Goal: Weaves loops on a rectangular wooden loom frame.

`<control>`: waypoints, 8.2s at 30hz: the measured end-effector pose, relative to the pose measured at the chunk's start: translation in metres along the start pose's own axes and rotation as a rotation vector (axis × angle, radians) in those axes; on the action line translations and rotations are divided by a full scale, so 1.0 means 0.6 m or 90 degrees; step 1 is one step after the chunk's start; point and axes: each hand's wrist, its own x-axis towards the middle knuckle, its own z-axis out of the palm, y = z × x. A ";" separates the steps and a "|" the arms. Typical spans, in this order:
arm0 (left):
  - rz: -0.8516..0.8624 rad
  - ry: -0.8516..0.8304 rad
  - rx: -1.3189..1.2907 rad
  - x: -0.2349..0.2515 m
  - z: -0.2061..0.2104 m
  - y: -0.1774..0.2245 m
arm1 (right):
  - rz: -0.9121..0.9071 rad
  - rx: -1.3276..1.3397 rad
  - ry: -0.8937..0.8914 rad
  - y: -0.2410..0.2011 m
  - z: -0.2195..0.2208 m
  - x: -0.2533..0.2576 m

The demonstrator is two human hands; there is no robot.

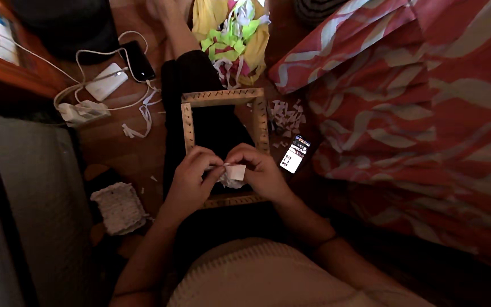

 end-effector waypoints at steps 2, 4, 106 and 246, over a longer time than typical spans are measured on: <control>-0.004 -0.011 0.015 -0.001 -0.001 -0.001 | -0.019 -0.051 0.008 0.001 0.002 -0.001; 0.004 0.003 0.028 -0.003 0.002 -0.004 | -0.025 -0.075 0.011 0.002 0.005 -0.002; -0.103 0.188 -0.298 0.033 0.021 0.024 | -0.170 -0.127 0.056 -0.018 -0.012 0.037; -0.075 0.190 -0.093 0.010 0.037 0.004 | -0.097 -0.106 0.154 -0.021 -0.134 -0.017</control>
